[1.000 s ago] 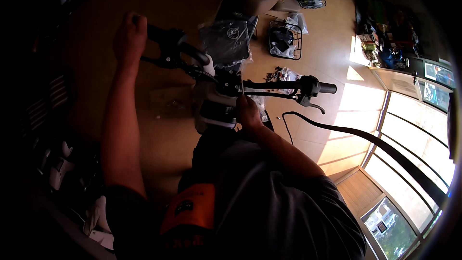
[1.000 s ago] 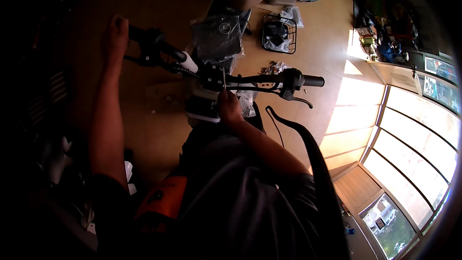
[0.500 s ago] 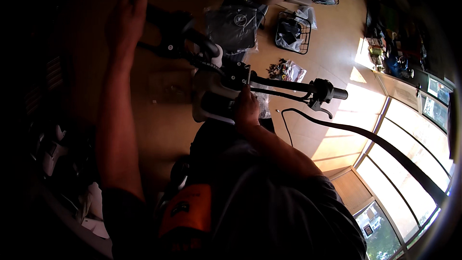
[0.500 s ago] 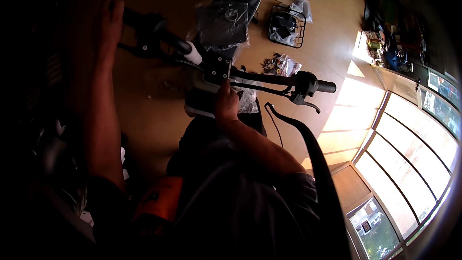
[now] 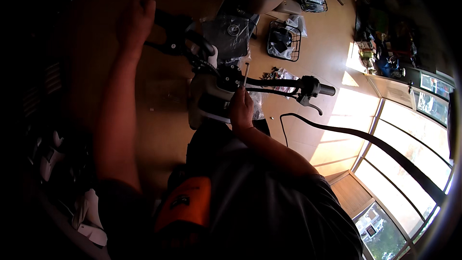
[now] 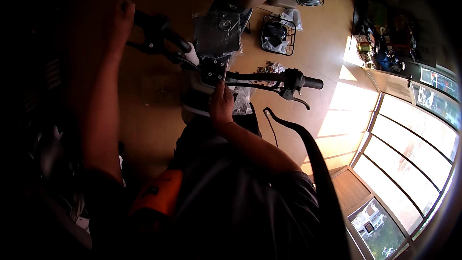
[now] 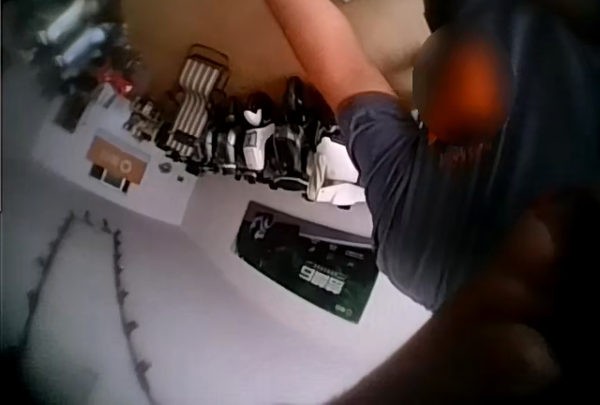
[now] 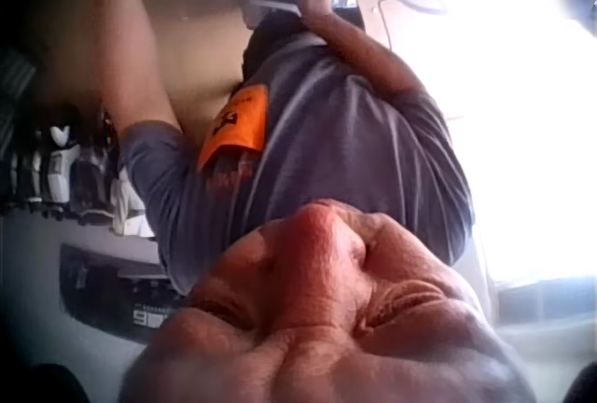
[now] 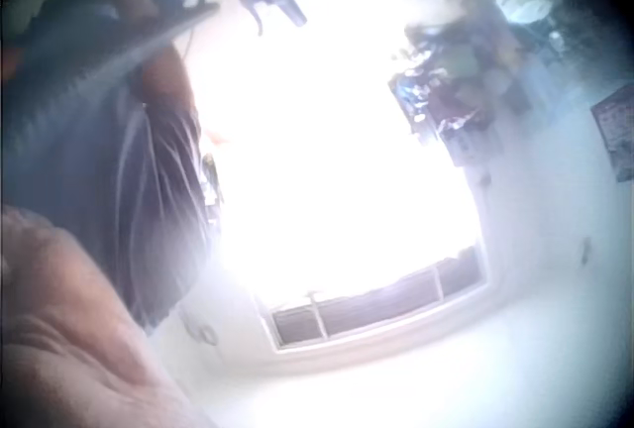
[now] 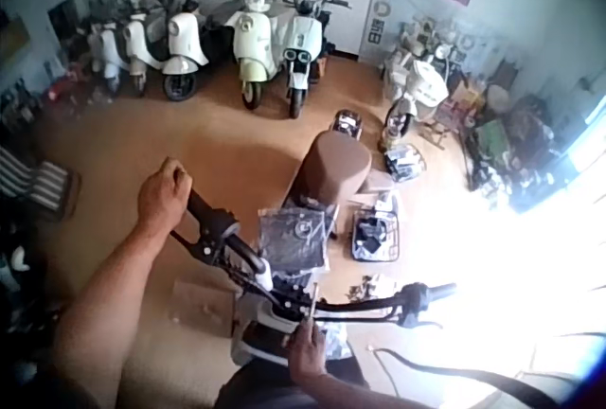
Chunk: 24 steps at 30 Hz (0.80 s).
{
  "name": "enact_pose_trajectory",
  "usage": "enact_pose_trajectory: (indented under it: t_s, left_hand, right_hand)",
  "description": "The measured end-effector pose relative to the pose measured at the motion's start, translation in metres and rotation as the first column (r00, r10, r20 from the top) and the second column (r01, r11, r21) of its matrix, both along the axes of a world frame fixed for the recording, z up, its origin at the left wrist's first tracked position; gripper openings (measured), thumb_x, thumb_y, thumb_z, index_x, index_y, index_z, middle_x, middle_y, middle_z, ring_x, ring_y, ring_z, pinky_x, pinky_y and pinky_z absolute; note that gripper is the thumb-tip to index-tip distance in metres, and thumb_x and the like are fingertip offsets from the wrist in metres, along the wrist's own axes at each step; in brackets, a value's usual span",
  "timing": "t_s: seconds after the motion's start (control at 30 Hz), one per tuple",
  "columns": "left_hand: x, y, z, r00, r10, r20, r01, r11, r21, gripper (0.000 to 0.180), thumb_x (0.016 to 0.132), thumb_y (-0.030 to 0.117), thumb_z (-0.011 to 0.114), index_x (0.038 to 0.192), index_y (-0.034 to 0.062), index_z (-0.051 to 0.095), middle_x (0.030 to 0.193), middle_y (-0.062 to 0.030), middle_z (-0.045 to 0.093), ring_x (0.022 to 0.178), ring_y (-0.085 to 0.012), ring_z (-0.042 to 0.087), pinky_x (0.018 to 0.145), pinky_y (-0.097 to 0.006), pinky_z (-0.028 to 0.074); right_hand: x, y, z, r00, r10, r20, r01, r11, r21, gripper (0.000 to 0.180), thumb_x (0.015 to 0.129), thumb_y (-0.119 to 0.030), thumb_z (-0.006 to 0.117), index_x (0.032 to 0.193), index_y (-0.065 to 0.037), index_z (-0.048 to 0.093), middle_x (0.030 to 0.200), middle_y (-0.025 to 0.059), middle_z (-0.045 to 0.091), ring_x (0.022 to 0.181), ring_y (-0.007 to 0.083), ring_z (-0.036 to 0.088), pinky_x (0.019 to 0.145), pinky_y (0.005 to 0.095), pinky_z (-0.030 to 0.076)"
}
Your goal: The person assembles a scooter by attaching the handlebar assembly to the front fork and tightening the mounting bolts. They then move to the front wheel area and use a wrench to tighten the axle nut.
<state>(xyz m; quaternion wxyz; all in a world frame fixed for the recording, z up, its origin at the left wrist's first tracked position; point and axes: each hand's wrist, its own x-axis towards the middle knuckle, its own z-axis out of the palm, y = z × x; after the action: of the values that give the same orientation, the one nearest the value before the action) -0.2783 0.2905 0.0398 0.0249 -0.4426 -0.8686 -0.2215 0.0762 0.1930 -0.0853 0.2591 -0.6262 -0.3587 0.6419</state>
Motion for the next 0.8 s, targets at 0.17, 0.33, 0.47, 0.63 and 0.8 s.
enact_pose_trajectory:
  t_s: [0.17, 0.33, 0.47, 0.63, 0.8]
  left_hand:
    - [-0.012, -0.007, -0.006, 0.998, 0.033, -0.053, -0.035, 0.999, -0.032, 0.042, 0.099, 0.049, 0.049, 0.116, 0.0147, 0.064, 0.108, -0.0206, 0.071, 0.103, -0.0457, 0.064, 0.085, -0.054, 0.052]
    - [0.004, -0.006, 0.002, 0.999, 0.031, 0.026, -0.031, 0.999, -0.010, 0.044, 0.098, 0.049, 0.047, 0.117, 0.0139, 0.065, 0.105, -0.0187, 0.072, 0.100, -0.0446, 0.067, 0.083, -0.053, 0.054]
    - [0.002, -0.011, -0.002, 1.000, -0.002, 0.004, 0.002, 0.999, 0.038, 0.043, 0.097, 0.048, 0.047, 0.117, 0.0137, 0.066, 0.104, -0.0177, 0.073, 0.099, -0.0436, 0.068, 0.082, -0.052, 0.054]
    - [-0.004, -0.009, -0.007, 1.000, -0.005, -0.013, 0.005, 0.999, 0.031, 0.043, 0.098, 0.048, 0.047, 0.115, 0.0138, 0.067, 0.104, -0.0173, 0.073, 0.099, -0.0433, 0.068, 0.082, -0.052, 0.054]
    - [-0.004, -0.005, -0.007, 1.000, 0.009, -0.005, -0.008, 1.000, 0.022, 0.043, 0.097, 0.048, 0.047, 0.115, 0.0138, 0.066, 0.105, -0.0181, 0.073, 0.099, -0.0440, 0.068, 0.083, -0.052, 0.054]
  right_hand:
    - [0.020, 0.018, 0.004, 0.936, 0.344, 0.070, -0.351, 0.920, 0.177, 0.052, 0.110, -0.046, 0.039, 0.081, -0.006, 0.056, 0.066, 0.0007, 0.051, 0.062, 0.0120, 0.051, 0.057, 0.0313, 0.041]
    - [0.031, 0.024, -0.032, 0.842, 0.383, 0.381, -0.524, 0.751, 0.402, 0.047, 0.109, -0.038, 0.039, 0.091, -0.001, 0.062, 0.077, 0.0220, 0.064, 0.075, 0.0400, 0.065, 0.063, 0.0465, 0.050]
    - [0.043, 0.023, -0.047, 0.752, 0.370, 0.546, -0.648, 0.570, 0.505, 0.041, 0.108, -0.033, 0.038, 0.103, -0.001, 0.062, 0.089, 0.0307, 0.066, 0.087, 0.0515, 0.063, 0.071, 0.0540, 0.050]
    - [0.051, 0.035, -0.052, 0.688, 0.535, 0.491, -0.716, 0.611, 0.338, 0.030, 0.106, -0.027, 0.041, 0.112, -0.004, 0.059, 0.090, 0.0310, 0.065, 0.092, 0.0508, 0.063, 0.076, 0.0560, 0.049]
    - [0.047, 0.038, -0.041, 0.665, 0.566, 0.488, -0.720, 0.659, 0.218, 0.040, 0.108, -0.036, 0.038, 0.104, -0.003, 0.061, 0.090, 0.0299, 0.066, 0.096, 0.0482, 0.065, 0.081, 0.0552, 0.047]
